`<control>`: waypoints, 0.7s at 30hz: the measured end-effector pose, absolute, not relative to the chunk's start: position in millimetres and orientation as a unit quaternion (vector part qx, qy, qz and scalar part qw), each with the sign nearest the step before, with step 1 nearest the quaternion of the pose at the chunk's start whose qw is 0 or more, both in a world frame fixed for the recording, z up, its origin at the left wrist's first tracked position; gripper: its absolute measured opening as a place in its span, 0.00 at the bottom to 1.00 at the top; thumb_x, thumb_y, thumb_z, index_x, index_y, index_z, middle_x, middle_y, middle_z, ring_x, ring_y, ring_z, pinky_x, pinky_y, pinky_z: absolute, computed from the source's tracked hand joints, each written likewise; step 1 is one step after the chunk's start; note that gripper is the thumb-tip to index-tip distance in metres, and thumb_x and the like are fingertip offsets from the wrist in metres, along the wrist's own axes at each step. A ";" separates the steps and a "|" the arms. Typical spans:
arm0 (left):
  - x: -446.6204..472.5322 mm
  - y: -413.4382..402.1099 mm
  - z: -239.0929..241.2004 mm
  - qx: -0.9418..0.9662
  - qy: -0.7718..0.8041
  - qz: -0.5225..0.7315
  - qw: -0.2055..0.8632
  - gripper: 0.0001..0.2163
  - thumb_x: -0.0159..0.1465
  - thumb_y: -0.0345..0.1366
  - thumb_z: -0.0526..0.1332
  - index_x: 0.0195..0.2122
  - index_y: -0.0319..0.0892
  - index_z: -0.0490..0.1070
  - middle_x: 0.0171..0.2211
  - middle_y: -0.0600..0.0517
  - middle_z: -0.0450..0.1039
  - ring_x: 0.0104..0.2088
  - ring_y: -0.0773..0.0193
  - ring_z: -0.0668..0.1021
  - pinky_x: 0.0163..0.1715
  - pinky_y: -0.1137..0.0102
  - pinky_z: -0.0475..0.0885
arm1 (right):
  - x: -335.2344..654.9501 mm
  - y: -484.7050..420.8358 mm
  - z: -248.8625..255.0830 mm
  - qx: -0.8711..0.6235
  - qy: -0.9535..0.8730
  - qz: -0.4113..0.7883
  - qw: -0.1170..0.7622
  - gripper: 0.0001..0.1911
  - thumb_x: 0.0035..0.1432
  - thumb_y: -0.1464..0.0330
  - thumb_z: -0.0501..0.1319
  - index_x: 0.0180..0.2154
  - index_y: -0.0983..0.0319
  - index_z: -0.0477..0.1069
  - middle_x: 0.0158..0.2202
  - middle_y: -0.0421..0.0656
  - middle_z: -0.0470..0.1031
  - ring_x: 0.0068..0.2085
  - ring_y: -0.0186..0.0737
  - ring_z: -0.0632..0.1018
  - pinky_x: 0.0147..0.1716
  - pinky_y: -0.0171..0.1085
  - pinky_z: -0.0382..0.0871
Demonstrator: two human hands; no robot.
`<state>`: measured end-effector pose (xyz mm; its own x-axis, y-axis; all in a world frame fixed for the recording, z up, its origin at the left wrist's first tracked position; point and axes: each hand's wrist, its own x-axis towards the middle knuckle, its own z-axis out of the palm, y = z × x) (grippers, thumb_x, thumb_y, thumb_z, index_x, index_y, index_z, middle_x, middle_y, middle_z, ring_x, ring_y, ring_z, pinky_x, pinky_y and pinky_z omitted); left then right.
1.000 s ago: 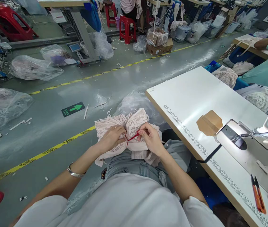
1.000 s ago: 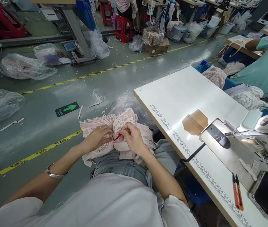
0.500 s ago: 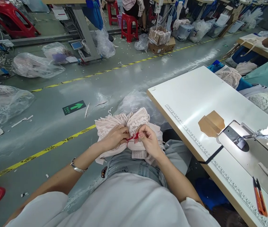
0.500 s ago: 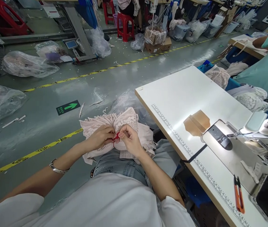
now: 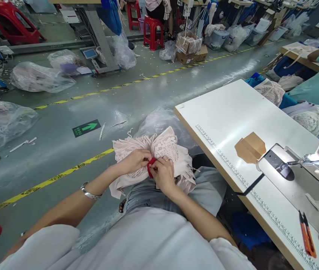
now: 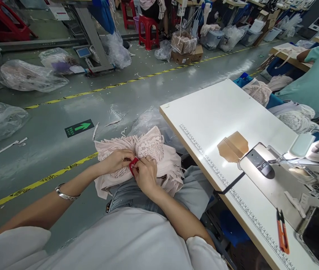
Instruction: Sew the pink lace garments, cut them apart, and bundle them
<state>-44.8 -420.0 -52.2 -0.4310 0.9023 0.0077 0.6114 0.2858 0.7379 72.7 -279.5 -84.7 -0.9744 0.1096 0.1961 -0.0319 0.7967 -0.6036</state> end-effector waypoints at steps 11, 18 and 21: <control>-96.3 -422.6 -57.3 0.234 0.845 0.455 0.156 0.08 0.61 0.41 0.54 0.30 0.42 0.65 0.23 0.52 0.69 0.23 0.62 0.72 0.28 0.69 0.68 | 124.3 -254.9 -98.6 0.204 -0.901 0.380 0.040 0.09 0.65 0.75 0.56 0.32 0.61 0.70 0.36 0.42 0.77 0.39 0.39 0.72 0.39 0.39 0.59; -65.9 -414.6 -27.8 0.219 0.825 0.506 0.125 0.12 0.62 0.44 0.60 0.42 0.43 0.66 0.30 0.53 0.69 0.31 0.63 0.74 0.33 0.70 0.69 | 163.4 -216.6 -40.8 0.088 -0.726 0.680 -0.044 0.09 0.70 0.67 0.53 0.34 0.59 0.63 0.22 0.36 0.69 0.25 0.33 0.74 0.27 0.32 0.66; -19.7 -410.2 -23.9 0.429 0.705 0.401 0.398 0.10 0.67 0.40 0.57 0.48 0.45 0.70 0.29 0.55 0.73 0.29 0.64 0.75 0.30 0.73 0.68 | 177.0 -201.7 7.5 0.146 -0.615 0.775 0.008 0.10 0.69 0.63 0.56 0.34 0.59 0.65 0.21 0.38 0.70 0.26 0.36 0.76 0.27 0.33 0.69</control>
